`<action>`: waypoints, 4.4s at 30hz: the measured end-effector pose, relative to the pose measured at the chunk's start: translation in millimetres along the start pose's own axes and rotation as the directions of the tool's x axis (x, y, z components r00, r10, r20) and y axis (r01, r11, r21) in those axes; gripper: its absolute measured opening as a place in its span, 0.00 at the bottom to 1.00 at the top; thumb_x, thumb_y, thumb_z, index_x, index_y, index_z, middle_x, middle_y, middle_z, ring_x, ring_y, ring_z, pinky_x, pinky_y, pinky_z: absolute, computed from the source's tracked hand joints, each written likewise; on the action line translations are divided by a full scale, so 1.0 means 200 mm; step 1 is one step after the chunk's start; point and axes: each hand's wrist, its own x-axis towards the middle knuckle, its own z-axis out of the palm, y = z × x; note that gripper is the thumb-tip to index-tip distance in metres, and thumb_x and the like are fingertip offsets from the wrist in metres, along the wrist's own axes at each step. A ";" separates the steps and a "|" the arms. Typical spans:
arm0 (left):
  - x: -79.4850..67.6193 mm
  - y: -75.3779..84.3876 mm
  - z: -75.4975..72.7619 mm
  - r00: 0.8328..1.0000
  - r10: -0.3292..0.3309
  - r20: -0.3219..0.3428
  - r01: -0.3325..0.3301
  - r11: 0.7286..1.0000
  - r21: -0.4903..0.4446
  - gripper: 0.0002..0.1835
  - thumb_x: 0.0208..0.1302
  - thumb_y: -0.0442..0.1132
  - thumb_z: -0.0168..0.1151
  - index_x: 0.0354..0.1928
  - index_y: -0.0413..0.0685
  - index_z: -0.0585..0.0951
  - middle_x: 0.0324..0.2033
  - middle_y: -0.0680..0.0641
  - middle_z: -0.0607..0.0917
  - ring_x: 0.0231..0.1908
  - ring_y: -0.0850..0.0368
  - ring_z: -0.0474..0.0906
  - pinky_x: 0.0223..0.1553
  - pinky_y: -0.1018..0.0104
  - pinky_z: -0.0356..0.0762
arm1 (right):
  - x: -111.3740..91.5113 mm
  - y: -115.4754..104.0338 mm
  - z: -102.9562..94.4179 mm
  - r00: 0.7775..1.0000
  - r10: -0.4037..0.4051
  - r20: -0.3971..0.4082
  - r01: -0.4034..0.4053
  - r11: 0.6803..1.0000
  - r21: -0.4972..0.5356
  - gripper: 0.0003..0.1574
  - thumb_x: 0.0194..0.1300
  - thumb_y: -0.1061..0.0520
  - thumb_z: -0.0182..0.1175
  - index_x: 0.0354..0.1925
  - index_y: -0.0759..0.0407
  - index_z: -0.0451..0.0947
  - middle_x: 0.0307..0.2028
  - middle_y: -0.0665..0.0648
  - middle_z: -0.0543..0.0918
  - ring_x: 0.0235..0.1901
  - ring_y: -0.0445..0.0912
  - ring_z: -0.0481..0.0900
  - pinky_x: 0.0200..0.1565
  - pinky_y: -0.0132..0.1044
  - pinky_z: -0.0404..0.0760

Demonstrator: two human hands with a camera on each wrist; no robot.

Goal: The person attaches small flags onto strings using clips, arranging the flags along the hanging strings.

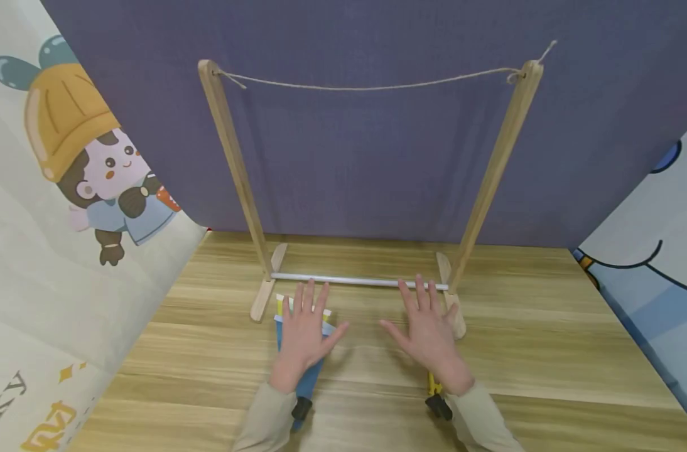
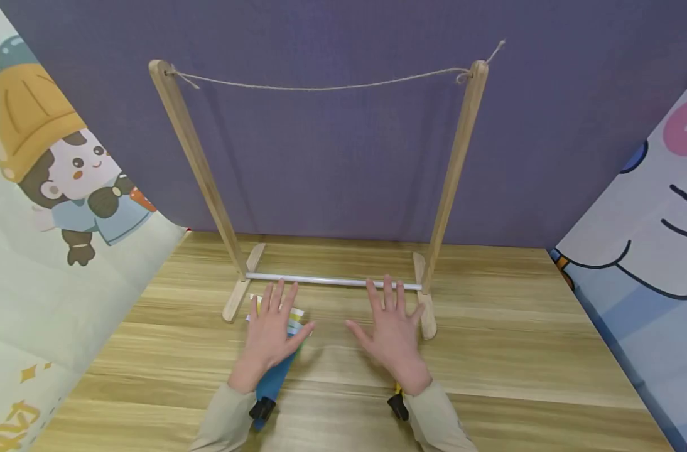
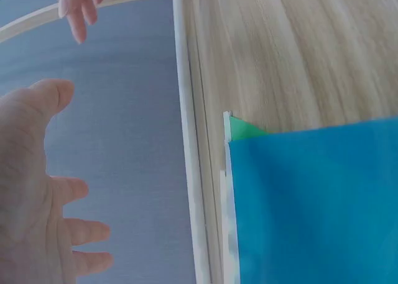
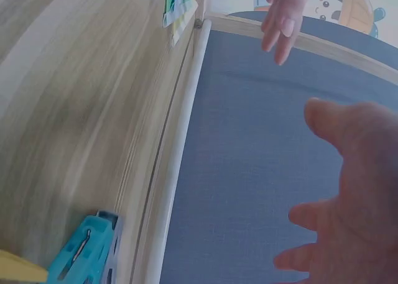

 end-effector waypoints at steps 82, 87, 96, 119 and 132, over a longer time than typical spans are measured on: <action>-0.01 -0.49 -0.05 0.940 -0.083 0.332 0.128 0.985 -0.115 0.05 0.47 0.31 0.67 0.26 0.46 0.79 0.23 0.51 0.77 0.31 0.52 0.72 0.35 0.50 0.71 | -0.20 0.27 -0.02 0.935 0.138 0.326 -0.172 0.982 0.078 0.13 0.45 0.63 0.67 0.26 0.56 0.71 0.21 0.50 0.68 0.20 0.44 0.64 0.20 0.35 0.61; -0.02 -0.49 -0.05 0.956 -0.053 0.288 0.096 0.986 -0.138 0.04 0.48 0.31 0.67 0.24 0.47 0.81 0.22 0.52 0.78 0.29 0.53 0.72 0.35 0.49 0.70 | -0.20 0.28 -0.03 0.951 0.116 0.285 -0.155 0.981 0.117 0.12 0.45 0.64 0.66 0.26 0.56 0.72 0.19 0.50 0.67 0.19 0.43 0.63 0.20 0.35 0.62; -0.04 -0.50 -0.08 0.962 -0.054 0.267 0.180 0.862 -0.473 0.01 0.55 0.30 0.65 0.28 0.40 0.82 0.28 0.49 0.82 0.32 0.56 0.76 0.36 0.60 0.76 | -0.19 0.30 -0.04 0.996 0.021 0.082 -0.036 0.982 0.187 0.13 0.44 0.68 0.66 0.31 0.63 0.75 0.25 0.55 0.75 0.23 0.43 0.70 0.23 0.36 0.72; -0.07 -0.36 -0.23 0.939 -0.083 0.333 0.333 0.449 -0.829 0.10 0.62 0.31 0.60 0.39 0.28 0.79 0.32 0.48 0.81 0.31 0.64 0.74 0.36 0.71 0.74 | -0.13 0.26 -0.18 0.978 -0.078 -0.192 0.123 0.965 0.231 0.18 0.42 0.71 0.68 0.35 0.67 0.76 0.31 0.59 0.78 0.28 0.50 0.77 0.25 0.37 0.78; -0.01 -0.21 -0.33 0.949 -0.089 0.303 0.312 0.408 -0.858 0.11 0.62 0.33 0.61 0.40 0.28 0.79 0.33 0.45 0.81 0.32 0.62 0.75 0.37 0.69 0.75 | -0.03 0.29 -0.31 0.967 -0.140 -0.211 0.178 0.968 0.177 0.19 0.45 0.70 0.68 0.38 0.68 0.76 0.32 0.61 0.80 0.28 0.50 0.78 0.25 0.39 0.78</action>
